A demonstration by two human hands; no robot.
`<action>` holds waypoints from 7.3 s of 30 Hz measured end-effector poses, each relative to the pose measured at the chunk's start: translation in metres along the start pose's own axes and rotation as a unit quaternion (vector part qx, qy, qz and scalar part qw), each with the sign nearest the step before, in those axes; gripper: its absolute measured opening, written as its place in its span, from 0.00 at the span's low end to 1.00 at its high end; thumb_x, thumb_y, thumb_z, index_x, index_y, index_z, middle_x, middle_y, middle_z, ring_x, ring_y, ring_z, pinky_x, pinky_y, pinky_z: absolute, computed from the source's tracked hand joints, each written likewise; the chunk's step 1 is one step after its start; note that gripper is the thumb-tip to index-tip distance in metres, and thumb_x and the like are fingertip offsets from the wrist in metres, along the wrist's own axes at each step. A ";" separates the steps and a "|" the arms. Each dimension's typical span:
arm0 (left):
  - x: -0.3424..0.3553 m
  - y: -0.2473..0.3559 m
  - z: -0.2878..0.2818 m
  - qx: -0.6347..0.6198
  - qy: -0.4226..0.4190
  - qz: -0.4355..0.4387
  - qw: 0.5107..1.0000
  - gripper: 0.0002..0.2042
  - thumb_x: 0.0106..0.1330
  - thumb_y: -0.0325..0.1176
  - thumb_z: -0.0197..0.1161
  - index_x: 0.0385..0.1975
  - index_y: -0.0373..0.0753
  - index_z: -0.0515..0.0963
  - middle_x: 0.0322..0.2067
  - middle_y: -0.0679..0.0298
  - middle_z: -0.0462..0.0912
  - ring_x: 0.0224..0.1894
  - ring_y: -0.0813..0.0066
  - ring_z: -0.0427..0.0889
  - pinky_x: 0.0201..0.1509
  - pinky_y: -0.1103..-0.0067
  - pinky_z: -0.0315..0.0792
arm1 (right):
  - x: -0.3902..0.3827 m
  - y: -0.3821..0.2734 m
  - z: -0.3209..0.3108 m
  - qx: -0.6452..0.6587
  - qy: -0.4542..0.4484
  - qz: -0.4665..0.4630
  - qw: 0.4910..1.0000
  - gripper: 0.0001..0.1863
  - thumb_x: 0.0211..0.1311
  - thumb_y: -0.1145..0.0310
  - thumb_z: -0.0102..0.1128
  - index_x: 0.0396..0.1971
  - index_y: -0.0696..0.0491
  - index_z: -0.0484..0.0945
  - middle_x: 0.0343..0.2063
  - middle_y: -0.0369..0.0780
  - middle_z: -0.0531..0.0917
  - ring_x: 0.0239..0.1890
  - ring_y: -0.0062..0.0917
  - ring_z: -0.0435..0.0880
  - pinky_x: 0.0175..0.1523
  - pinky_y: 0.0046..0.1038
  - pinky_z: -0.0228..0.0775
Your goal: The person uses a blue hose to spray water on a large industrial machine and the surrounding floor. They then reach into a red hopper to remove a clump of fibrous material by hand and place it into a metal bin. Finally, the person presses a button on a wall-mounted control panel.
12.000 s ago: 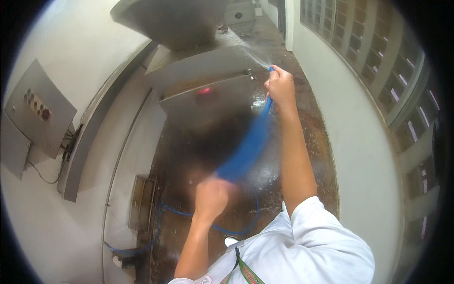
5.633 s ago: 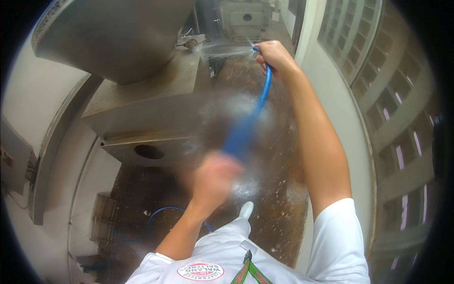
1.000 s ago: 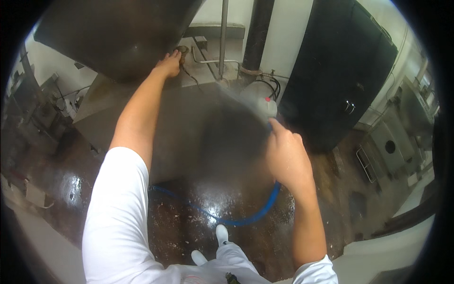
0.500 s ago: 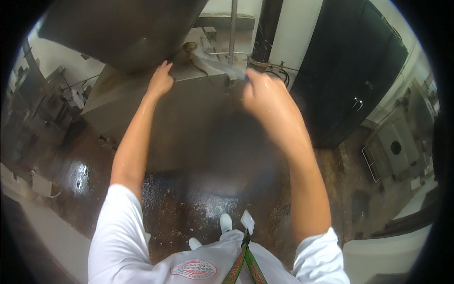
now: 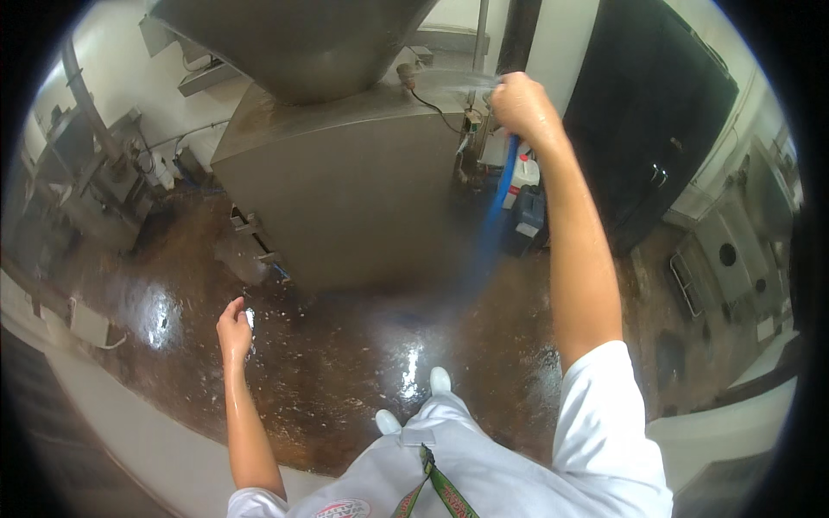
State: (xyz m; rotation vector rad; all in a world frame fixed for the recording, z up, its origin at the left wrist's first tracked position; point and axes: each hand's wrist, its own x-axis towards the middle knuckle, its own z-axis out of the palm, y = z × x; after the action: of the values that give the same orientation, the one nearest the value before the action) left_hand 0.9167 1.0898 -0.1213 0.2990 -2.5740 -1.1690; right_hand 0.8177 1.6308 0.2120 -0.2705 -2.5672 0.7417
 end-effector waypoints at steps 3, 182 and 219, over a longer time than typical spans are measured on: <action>-0.012 0.005 -0.021 0.006 0.007 0.021 1.000 0.18 0.71 0.23 0.54 0.58 0.33 0.80 0.54 0.49 0.86 0.58 0.60 0.85 0.64 0.70 0.74 | 0.006 0.044 -0.026 -0.066 -0.005 0.092 0.994 0.14 0.61 0.72 0.54 0.27 0.67 0.85 0.23 0.56 0.86 0.28 0.46 0.91 0.33 0.43 0.84; 1.301 -0.698 -0.431 -0.307 -0.845 0.063 0.432 0.23 0.85 0.37 0.38 0.68 0.28 0.67 0.61 0.54 0.78 0.62 0.70 0.77 0.70 0.72 0.69 | 0.095 -1.273 1.395 -0.172 0.227 0.535 0.795 0.41 0.62 0.67 0.63 0.67 0.77 0.57 0.26 0.54 0.87 0.30 0.45 0.91 0.32 0.38 0.86; 1.678 -0.807 0.102 -0.420 -0.487 -0.400 0.654 0.21 0.75 0.46 0.55 0.50 0.32 0.78 0.44 0.50 0.85 0.42 0.56 0.85 0.47 0.57 0.77 | 0.591 -1.257 1.717 -0.035 -0.107 0.424 0.899 0.31 0.73 0.52 0.53 0.35 0.71 0.83 0.22 0.55 0.86 0.23 0.41 0.90 0.31 0.39 0.81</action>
State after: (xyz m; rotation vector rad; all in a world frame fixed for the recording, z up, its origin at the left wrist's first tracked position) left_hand -0.6335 0.1226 -0.4917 0.7607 -2.0498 -3.4590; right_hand -0.5914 -0.0243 -0.1784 -1.4631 -2.6278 1.0006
